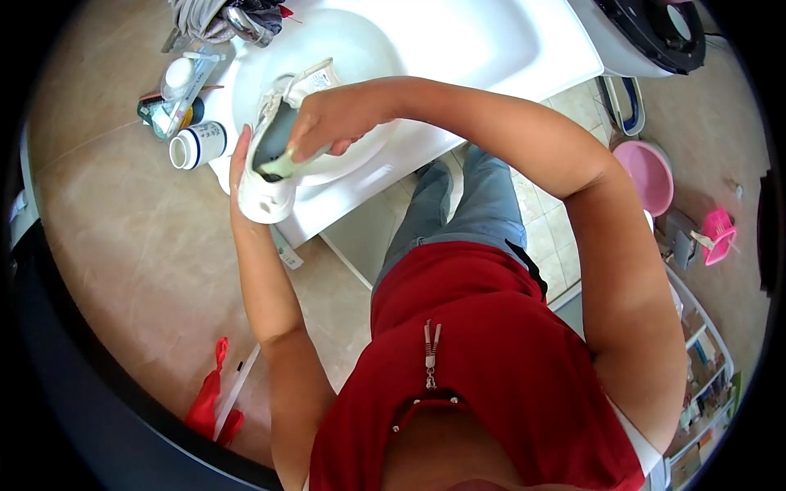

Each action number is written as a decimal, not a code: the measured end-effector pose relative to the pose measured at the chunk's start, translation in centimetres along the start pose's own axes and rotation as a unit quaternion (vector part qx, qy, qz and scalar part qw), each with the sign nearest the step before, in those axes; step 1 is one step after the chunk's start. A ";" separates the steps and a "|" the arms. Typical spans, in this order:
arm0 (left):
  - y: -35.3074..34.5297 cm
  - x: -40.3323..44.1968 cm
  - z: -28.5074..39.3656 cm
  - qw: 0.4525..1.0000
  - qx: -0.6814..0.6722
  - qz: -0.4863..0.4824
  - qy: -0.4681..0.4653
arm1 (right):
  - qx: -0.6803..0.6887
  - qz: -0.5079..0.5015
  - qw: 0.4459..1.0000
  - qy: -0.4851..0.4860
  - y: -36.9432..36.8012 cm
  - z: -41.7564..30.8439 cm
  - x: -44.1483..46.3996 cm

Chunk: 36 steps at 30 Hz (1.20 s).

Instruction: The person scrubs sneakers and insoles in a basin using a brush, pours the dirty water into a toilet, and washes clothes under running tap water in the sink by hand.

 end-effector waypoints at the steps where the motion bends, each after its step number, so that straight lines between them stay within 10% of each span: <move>1: -0.4 -0.2 0.3 1.000 0.000 0.002 -0.007 | 0.063 0.014 0.998 -0.001 0.2 0.6 -0.3; 6: 2.4 0.9 1.3 0.987 -0.019 0.041 -0.151 | 0.321 0.047 0.946 0.014 0.0 3.5 -0.7; 9: 2.9 2.6 1.5 0.966 -0.040 -0.169 -0.194 | 0.489 0.050 0.867 0.083 -0.7 6.0 -0.2; 11: 2.9 3.4 0.9 0.964 0.104 0.053 -0.238 | 0.611 0.084 0.777 0.123 -0.6 7.9 0.3; 15: 6.4 5.8 0.3 0.963 0.116 0.116 -0.212 | 0.670 0.185 0.699 0.169 2.3 10.1 0.3; 17: 4.6 7.8 0.2 0.971 0.135 0.015 -0.198 | 0.630 0.244 0.721 0.153 4.2 11.3 0.3; 24: 6.3 11.9 0.0 0.910 0.363 0.159 -0.124 | 0.374 0.463 0.803 -0.036 10.3 16.7 -0.8; 28: 5.2 13.2 0.6 0.687 0.668 0.270 -0.093 | 0.061 0.426 0.878 -0.212 16.4 26.4 1.8; 32: 3.7 14.1 0.0 0.587 0.720 0.370 -0.020 | -0.256 0.404 0.779 -0.406 14.6 20.0 0.5; 36: 2.9 15.3 -1.0 0.554 0.718 0.421 0.000 | -0.213 0.543 0.751 -0.309 14.4 22.4 1.0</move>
Point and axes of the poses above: each hand's wrist, its own x-axis towards the middle knuckle, its own y-axis out of the back of the hand, z = x × y, the point moved 7 cm from there along x, towards the middle knuckle, and after that the axes turned 13 degrees about -z, right-handed, at the moved point
